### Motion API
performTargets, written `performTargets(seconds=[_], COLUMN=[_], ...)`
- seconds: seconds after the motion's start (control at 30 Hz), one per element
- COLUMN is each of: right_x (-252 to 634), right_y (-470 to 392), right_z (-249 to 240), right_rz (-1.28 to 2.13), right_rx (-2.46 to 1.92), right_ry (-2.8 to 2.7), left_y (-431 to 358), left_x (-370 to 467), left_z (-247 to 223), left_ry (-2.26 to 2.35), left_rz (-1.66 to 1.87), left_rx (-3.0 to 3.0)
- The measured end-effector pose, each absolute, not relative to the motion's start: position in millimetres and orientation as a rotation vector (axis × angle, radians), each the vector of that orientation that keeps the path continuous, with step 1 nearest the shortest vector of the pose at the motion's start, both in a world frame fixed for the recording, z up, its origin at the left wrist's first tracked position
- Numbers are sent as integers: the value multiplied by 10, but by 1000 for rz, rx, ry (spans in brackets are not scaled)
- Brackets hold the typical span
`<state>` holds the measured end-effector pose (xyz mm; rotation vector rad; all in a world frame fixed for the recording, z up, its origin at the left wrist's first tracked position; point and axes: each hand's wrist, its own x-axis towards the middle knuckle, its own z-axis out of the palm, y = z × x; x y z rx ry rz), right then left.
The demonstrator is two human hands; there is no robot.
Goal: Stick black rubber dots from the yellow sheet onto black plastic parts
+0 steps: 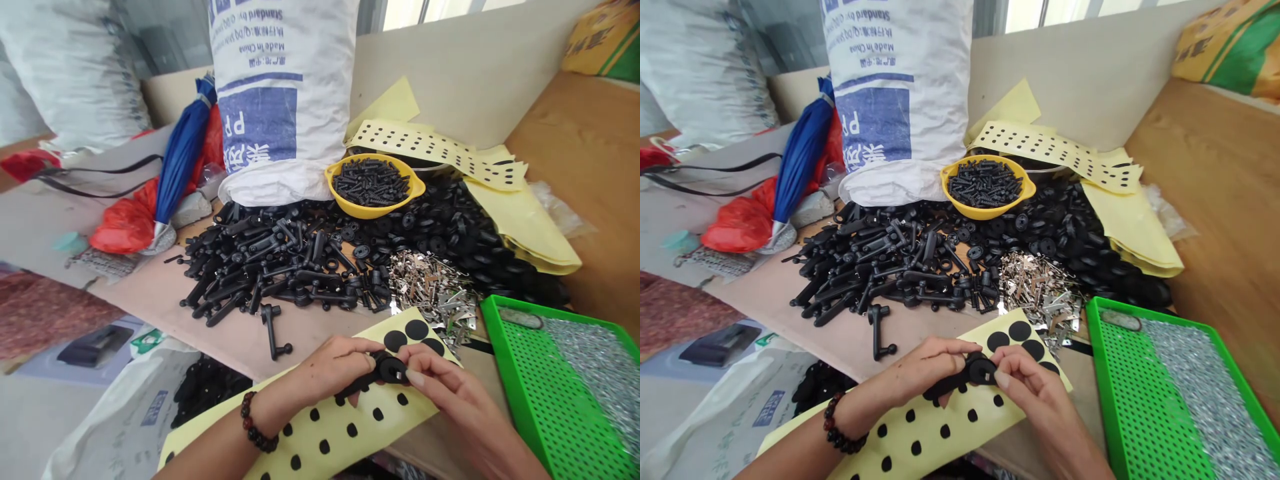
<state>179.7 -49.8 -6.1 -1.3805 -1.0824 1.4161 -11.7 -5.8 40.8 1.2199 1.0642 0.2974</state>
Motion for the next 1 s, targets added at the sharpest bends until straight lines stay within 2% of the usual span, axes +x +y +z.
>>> performTargets(seconds=[0.3,0.57,1.0], right_x=[1818,1857,1739], right_y=[-470,-485,-482], right_z=[-33,-220,-44], right_rz=[1417,1354,1255], right_rx=[-1379,-1365,-1325], right_ry=[-1158,-1185,-1300], left_y=[-32,-46,-101], left_x=[-140,-108,-28], left_z=[343,223,36], left_ry=[1026,997,1087], left_rz=[244,281,380], left_rx=[1242,1289,1307])
